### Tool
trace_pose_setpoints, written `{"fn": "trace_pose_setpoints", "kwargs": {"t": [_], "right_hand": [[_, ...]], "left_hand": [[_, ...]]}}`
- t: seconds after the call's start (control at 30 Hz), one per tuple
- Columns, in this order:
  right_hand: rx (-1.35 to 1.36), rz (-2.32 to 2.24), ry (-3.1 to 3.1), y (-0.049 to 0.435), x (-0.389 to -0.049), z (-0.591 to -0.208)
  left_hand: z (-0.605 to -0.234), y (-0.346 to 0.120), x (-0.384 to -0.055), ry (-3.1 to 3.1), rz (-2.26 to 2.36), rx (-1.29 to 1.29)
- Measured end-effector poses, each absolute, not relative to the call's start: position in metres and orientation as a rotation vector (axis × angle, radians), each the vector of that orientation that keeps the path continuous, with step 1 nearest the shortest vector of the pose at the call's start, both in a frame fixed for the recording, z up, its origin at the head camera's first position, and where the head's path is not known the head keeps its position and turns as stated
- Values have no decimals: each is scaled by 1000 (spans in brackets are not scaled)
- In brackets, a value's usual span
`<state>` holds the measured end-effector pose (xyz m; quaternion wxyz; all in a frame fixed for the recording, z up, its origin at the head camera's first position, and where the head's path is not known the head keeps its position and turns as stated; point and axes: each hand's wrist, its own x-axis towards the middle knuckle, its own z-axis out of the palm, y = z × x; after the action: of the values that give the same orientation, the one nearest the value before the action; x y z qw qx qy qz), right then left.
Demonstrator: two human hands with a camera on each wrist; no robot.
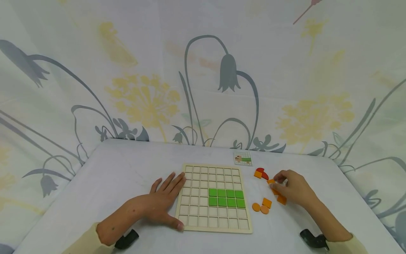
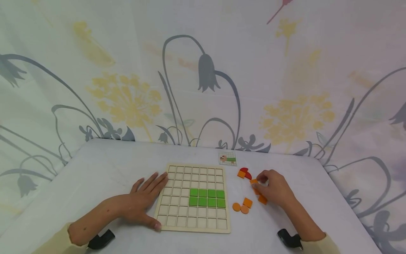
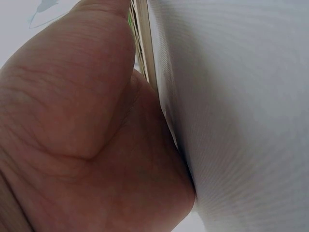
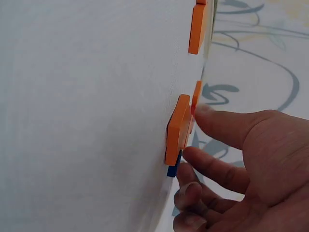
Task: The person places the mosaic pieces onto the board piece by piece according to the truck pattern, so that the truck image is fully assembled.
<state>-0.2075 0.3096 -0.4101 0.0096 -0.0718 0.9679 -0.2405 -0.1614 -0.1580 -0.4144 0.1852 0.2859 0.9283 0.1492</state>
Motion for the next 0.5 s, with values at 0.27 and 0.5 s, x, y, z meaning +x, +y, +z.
{"fn": "trace_pose_setpoints", "kwargs": {"t": [0.27,0.5], "right_hand": [[-148,-818,2954,301,-211,-408],[-212,-871,2973,297,-210,-407]], "left_hand": [[-414,-156,-162,2622,405,807],[-414,-156,-162,2626,403,802]]}}
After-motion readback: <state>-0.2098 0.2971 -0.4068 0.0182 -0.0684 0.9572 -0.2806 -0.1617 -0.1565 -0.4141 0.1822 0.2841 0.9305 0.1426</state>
